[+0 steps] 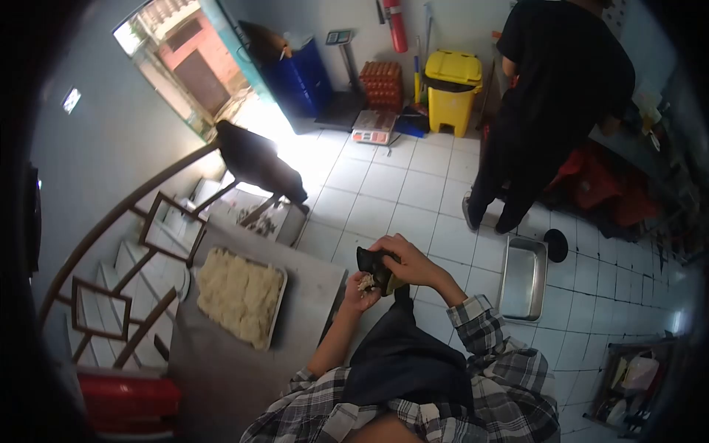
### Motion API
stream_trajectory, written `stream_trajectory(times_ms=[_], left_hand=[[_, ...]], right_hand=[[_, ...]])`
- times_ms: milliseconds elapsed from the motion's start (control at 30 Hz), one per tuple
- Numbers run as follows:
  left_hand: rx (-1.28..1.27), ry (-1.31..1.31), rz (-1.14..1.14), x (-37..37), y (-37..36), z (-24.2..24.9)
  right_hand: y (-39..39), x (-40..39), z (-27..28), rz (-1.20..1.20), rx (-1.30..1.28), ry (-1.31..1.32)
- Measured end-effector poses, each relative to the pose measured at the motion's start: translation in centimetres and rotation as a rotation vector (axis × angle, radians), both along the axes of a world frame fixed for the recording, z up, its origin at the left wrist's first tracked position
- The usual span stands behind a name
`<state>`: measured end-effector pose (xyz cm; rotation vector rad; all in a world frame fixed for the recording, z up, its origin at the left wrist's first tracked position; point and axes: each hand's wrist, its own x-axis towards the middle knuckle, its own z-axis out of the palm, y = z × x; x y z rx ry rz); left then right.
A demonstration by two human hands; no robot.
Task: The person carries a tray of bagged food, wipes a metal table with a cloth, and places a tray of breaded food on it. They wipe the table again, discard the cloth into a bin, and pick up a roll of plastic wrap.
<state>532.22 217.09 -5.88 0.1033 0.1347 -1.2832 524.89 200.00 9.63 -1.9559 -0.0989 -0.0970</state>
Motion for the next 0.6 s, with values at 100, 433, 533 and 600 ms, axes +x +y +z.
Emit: stream_trajectory(times_ms=[100,433,533,600], left_hand=[[0.268,-0.050,-0.064,7.1,-6.6,0.6],[0.172,-0.159,-0.372,23.6,-30.9,1.6],[0.209,-0.091,-0.306,28.2,-37.2,2.3],[0.214,-0.035,-0.231,31.4,-40.8,2.9]], right_hand=[[-5.6,5.5,0.8,-0.099,-0.004,0.016],[-25.0,17.5,1.0,-0.552,0.098,-0.090],[-30.6,23.1,1.0,-0.578,0.200,-0.085],[-33.9,27.6,1.4,-0.556,0.058,-0.145]])
